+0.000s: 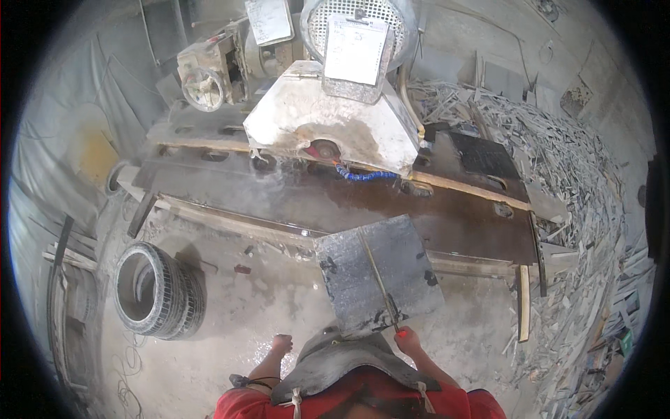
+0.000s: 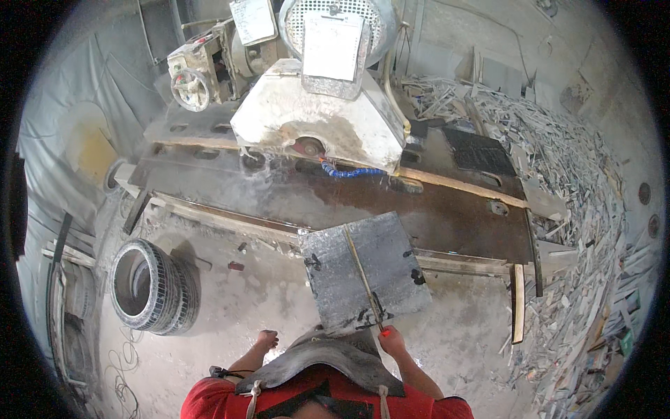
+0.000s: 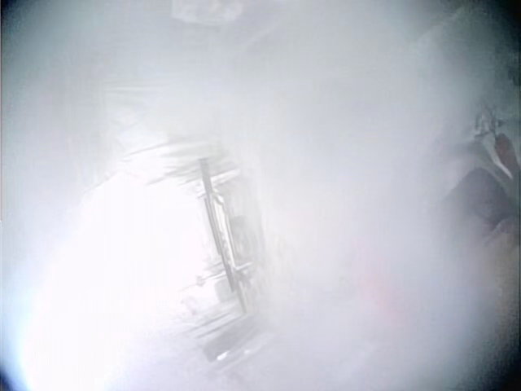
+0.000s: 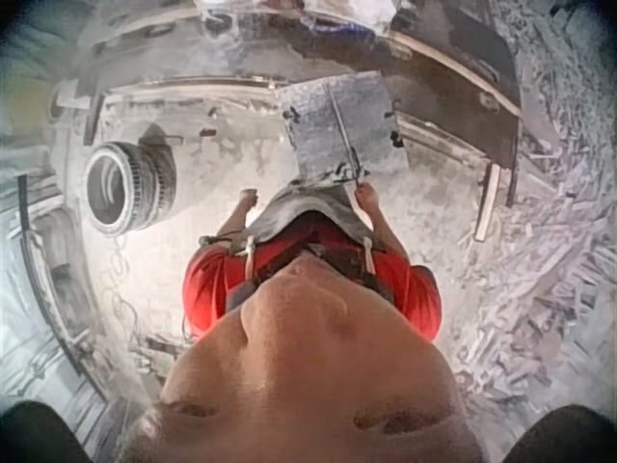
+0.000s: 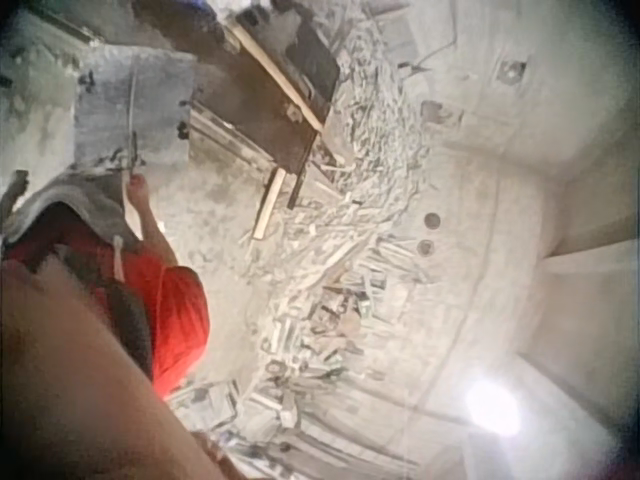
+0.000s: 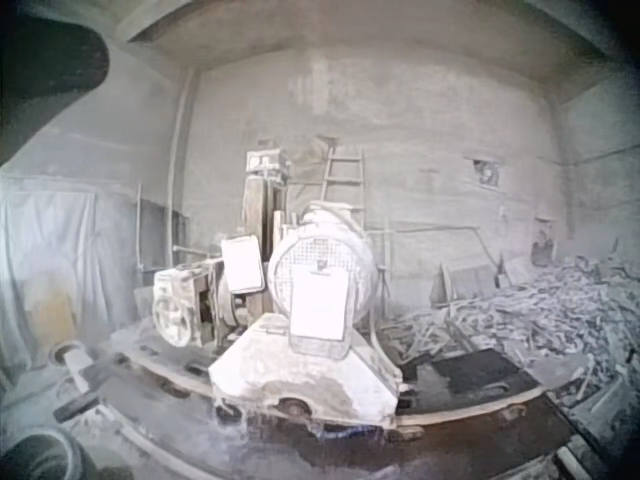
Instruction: The recorder measures and organizes stone slabs in a manufacturing environment.
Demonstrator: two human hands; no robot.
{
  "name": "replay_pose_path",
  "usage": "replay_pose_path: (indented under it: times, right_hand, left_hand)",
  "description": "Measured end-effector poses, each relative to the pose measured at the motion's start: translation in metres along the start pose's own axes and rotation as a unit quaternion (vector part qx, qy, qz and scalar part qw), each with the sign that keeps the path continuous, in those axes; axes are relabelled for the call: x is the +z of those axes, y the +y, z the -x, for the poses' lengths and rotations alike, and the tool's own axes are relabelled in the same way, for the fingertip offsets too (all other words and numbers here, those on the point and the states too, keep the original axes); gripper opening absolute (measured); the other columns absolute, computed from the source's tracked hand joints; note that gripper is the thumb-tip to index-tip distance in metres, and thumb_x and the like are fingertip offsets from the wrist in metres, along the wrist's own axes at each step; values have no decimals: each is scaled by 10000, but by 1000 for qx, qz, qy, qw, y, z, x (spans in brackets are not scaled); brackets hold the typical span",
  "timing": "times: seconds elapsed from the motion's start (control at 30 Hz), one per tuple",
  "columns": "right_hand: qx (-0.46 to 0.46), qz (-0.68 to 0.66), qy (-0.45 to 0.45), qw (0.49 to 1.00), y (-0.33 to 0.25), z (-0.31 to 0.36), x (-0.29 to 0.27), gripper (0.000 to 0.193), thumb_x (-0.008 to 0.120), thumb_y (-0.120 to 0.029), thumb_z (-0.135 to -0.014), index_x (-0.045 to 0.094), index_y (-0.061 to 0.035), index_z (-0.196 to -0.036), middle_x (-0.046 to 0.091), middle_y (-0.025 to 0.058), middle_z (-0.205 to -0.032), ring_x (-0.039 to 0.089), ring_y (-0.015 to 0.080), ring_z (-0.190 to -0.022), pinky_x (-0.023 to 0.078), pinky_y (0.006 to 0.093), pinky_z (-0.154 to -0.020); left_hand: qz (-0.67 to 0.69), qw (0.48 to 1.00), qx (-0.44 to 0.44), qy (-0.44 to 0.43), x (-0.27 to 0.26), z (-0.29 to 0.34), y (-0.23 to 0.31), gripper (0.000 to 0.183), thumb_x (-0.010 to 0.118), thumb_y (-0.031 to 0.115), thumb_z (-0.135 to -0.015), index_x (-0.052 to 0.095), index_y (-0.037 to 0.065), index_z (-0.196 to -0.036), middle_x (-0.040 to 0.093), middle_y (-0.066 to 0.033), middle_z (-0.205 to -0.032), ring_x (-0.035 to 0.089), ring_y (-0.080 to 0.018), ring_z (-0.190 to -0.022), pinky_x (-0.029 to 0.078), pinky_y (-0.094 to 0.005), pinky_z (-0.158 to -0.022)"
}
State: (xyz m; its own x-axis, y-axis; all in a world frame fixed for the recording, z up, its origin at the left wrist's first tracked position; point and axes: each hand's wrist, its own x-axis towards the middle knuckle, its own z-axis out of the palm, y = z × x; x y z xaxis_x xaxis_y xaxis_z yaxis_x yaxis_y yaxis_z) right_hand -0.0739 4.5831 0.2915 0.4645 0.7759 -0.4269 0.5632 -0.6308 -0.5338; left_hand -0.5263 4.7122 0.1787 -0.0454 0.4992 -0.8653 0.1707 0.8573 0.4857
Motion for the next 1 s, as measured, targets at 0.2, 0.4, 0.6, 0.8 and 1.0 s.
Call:
replay_pose_path:
  times: [0.2, 0.4, 0.6, 0.8, 1.0]
  right_hand:
    - [-8, -20, 7, 1000, 9, -5, 6, 302, 659, -270, -792, 625, -81, -1025, 677, 183, -921, 652, 366, -904, 514, 439, -802]
    - [4, -13, 2, 1000, 4, 2, 6, 309, 658, -275, -794, 627, -83, -1033, 680, 180, -933, 656, 357, -912, 516, 425, -804]
    - [7, 1, -20, 1000, 2, 8, 8, 327, 650, -310, -805, 639, -91, -1047, 679, 181, -973, 644, 362, -955, 513, 430, -846]
    - [-13, -20, -23, 999, 6, 3, 6, 322, 635, -281, -816, 617, -67, -1057, 673, 195, -956, 646, 372, -926, 515, 453, -814]
    - [-29, -59, -36, 997, -4, -10, -10, 233, 598, -250, -842, 584, -58, -973, 647, 240, -916, 620, 443, -911, 500, 494, -764]
  left_hand:
    - [3, 1000, 23, -1, 1, 0, 22, 114, 601, 154, -841, 615, 42, -824, 598, -86, -683, 537, -179, -487, 421, -311, -408]
    - [-38, 999, 10, 10, -5, -7, 2, 257, 597, 204, -862, 626, 9, -1027, 638, -128, -787, 587, -205, -561, 480, -332, -466]
    - [-328, 922, 166, -123, -36, -47, -71, 197, 566, 279, -843, 661, 119, -908, 684, -86, -822, 651, -235, -694, 501, -358, -561]
    - [-65, 997, 25, 22, -32, -57, -60, 347, 538, 335, -916, 637, 2, -907, 657, -102, -743, 595, -189, -547, 488, -350, -477]
    - [-52, 992, -4, 113, 5, 14, -7, 425, 566, 403, -940, 652, -12, -911, 692, -142, -820, 593, -162, -551, 442, -306, -442]
